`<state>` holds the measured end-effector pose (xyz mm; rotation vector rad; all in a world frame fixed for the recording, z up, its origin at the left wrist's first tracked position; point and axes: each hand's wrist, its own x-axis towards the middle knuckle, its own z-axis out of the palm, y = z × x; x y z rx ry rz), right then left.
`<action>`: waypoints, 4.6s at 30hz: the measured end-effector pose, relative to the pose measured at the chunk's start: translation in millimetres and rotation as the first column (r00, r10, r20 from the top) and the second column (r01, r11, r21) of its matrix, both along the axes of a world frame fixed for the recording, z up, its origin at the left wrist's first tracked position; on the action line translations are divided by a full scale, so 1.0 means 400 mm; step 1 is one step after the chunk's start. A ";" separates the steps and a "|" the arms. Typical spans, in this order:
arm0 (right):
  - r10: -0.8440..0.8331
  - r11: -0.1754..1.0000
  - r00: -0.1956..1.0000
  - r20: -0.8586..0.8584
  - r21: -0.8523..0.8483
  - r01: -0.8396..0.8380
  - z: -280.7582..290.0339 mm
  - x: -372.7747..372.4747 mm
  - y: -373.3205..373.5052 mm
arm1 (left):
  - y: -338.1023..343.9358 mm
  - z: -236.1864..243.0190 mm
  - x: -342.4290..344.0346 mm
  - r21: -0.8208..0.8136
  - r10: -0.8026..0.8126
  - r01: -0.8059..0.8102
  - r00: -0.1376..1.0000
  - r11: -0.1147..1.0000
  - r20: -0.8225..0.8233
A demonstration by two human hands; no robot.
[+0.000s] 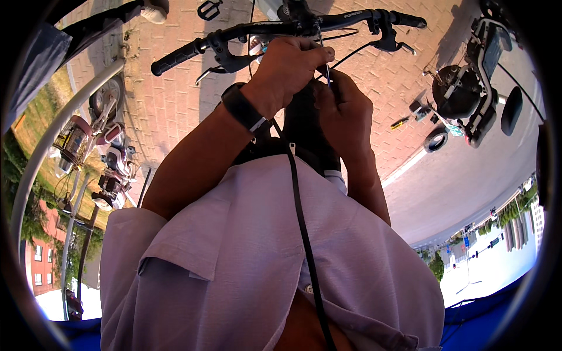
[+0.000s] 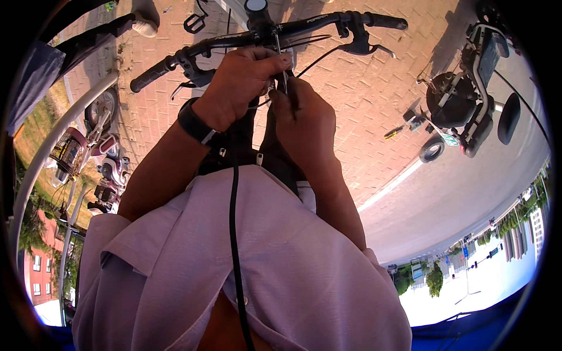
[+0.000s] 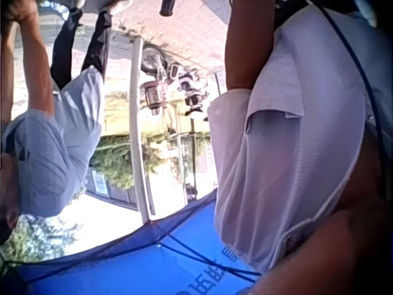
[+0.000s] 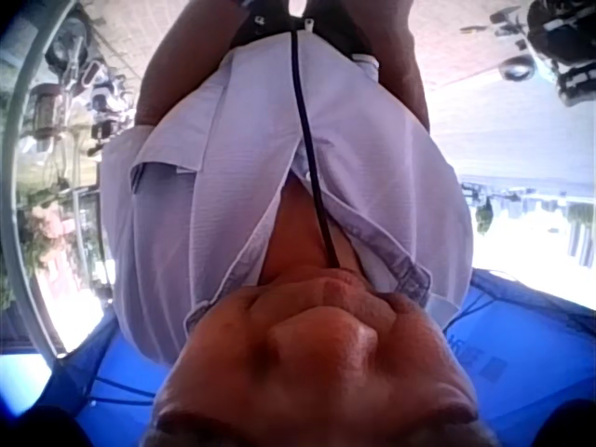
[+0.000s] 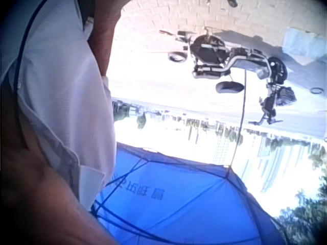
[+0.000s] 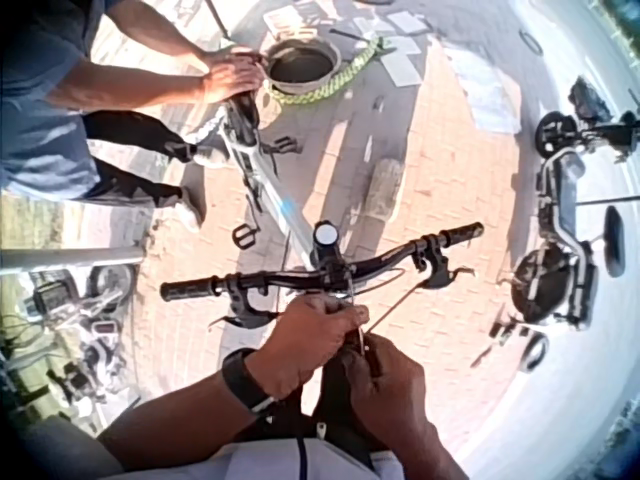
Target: The person adjusts the bicycle's handlebar and brake cable using a screwdriver. They then walk to a cluttered workbench, retrieve a small tool, and return to the bicycle to continue adjustments on the handlebar area.
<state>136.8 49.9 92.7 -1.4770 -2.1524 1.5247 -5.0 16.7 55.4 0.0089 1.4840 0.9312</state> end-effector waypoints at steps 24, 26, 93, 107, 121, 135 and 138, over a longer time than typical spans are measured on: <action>0.363 0.733 0.923 0.125 0.574 -0.366 -0.231 -0.020 0.399 | -0.277 -0.043 -0.268 -0.049 -0.083 0.496 0.046 0.867 -0.995; 0.522 0.742 0.851 0.058 0.460 -0.487 -0.238 -0.039 0.424 | -0.225 -0.050 -0.279 -0.034 -0.131 0.647 0.102 0.762 -0.986; 0.811 0.573 0.499 0.306 -0.590 -0.569 -0.244 -0.205 0.488 | -0.013 -0.115 -0.316 -0.061 -0.827 0.832 0.536 0.552 -0.171; 0.990 0.099 0.035 0.136 -0.495 -0.863 -0.339 -0.193 0.522 | -0.021 -0.141 -0.328 -0.018 -0.785 0.789 0.613 0.615 0.091; 0.632 0.774 0.702 0.330 -0.320 -0.546 -0.222 -0.080 0.559 | -0.033 -0.099 -0.305 -0.117 -0.795 0.791 0.574 0.601 -0.197; 0.552 0.834 0.821 0.144 -0.111 -0.541 -0.249 -0.003 0.530 | -0.067 -0.131 -0.323 -0.105 -0.788 0.809 0.521 0.578 -0.328; 0.512 0.853 0.824 0.242 -0.259 -0.453 -0.217 -0.019 0.529 | -0.083 -0.118 -0.327 0.006 -0.695 0.751 0.614 0.660 -0.373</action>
